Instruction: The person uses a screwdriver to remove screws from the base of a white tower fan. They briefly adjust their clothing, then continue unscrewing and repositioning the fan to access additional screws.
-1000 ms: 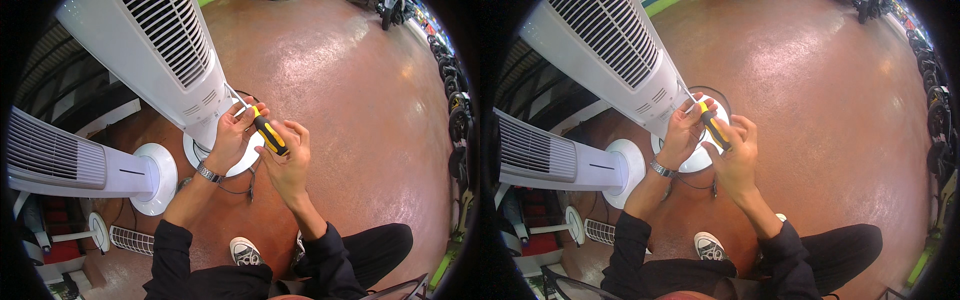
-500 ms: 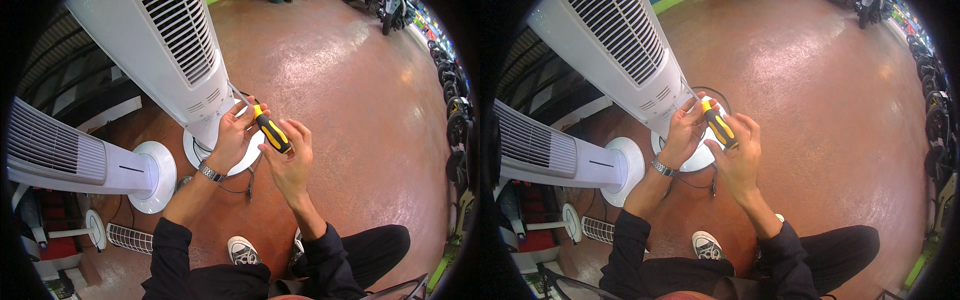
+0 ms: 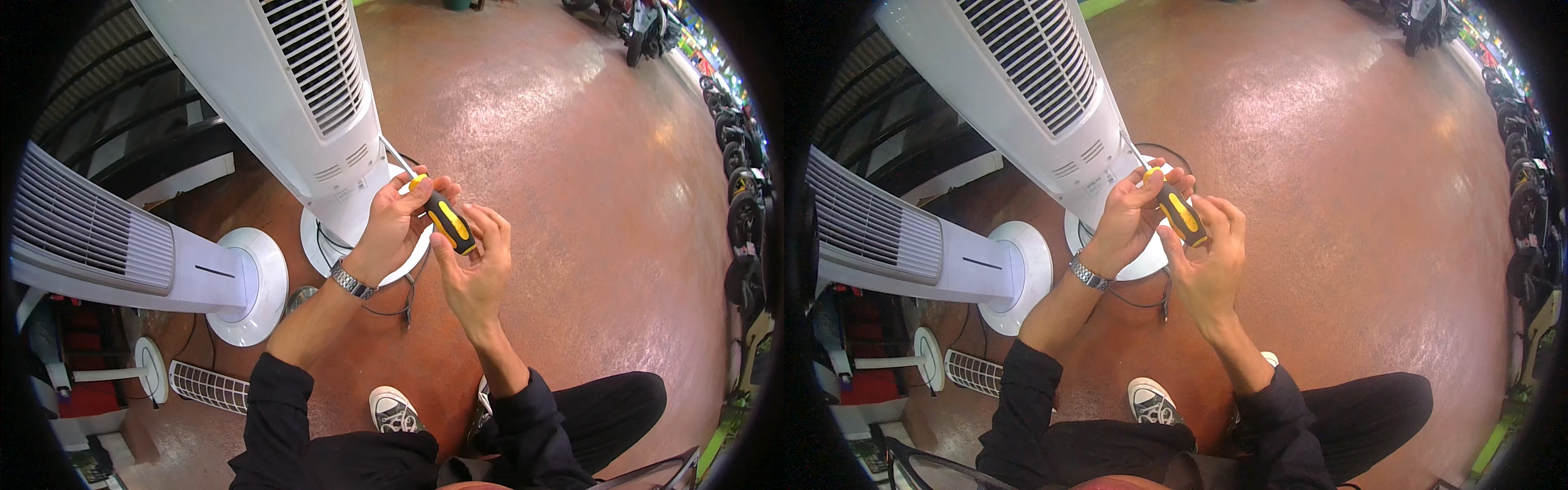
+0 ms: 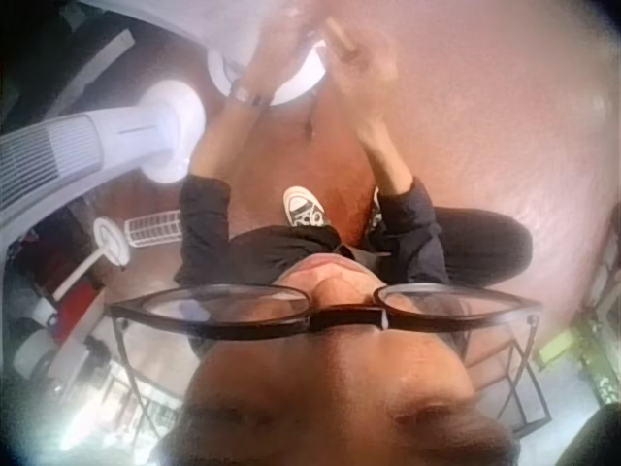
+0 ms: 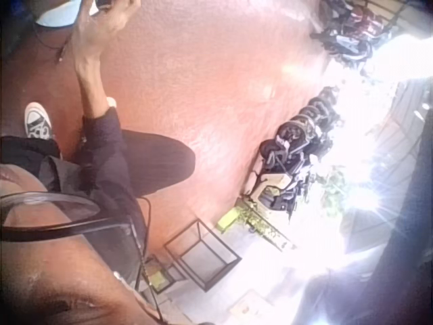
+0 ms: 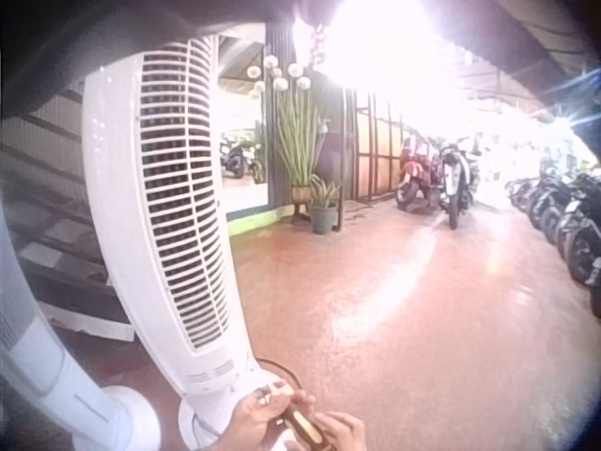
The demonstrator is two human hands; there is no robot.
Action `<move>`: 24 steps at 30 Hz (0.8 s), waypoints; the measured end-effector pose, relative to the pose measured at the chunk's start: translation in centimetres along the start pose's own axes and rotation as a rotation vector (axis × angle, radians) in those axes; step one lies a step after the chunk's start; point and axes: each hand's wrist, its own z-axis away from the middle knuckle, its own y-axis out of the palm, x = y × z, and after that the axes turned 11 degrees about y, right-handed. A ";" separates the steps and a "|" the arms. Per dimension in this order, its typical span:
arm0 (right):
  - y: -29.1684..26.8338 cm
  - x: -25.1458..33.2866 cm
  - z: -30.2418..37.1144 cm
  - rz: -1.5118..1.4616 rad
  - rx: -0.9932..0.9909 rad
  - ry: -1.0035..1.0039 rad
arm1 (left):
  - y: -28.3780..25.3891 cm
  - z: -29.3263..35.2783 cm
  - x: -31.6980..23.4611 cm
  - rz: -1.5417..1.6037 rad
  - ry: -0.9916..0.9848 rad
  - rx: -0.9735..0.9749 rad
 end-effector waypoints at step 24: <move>-0.5 -1.1 0.4 -0.084 0.117 0.027 | -0.1 0.7 0.0 -0.081 -0.037 -0.041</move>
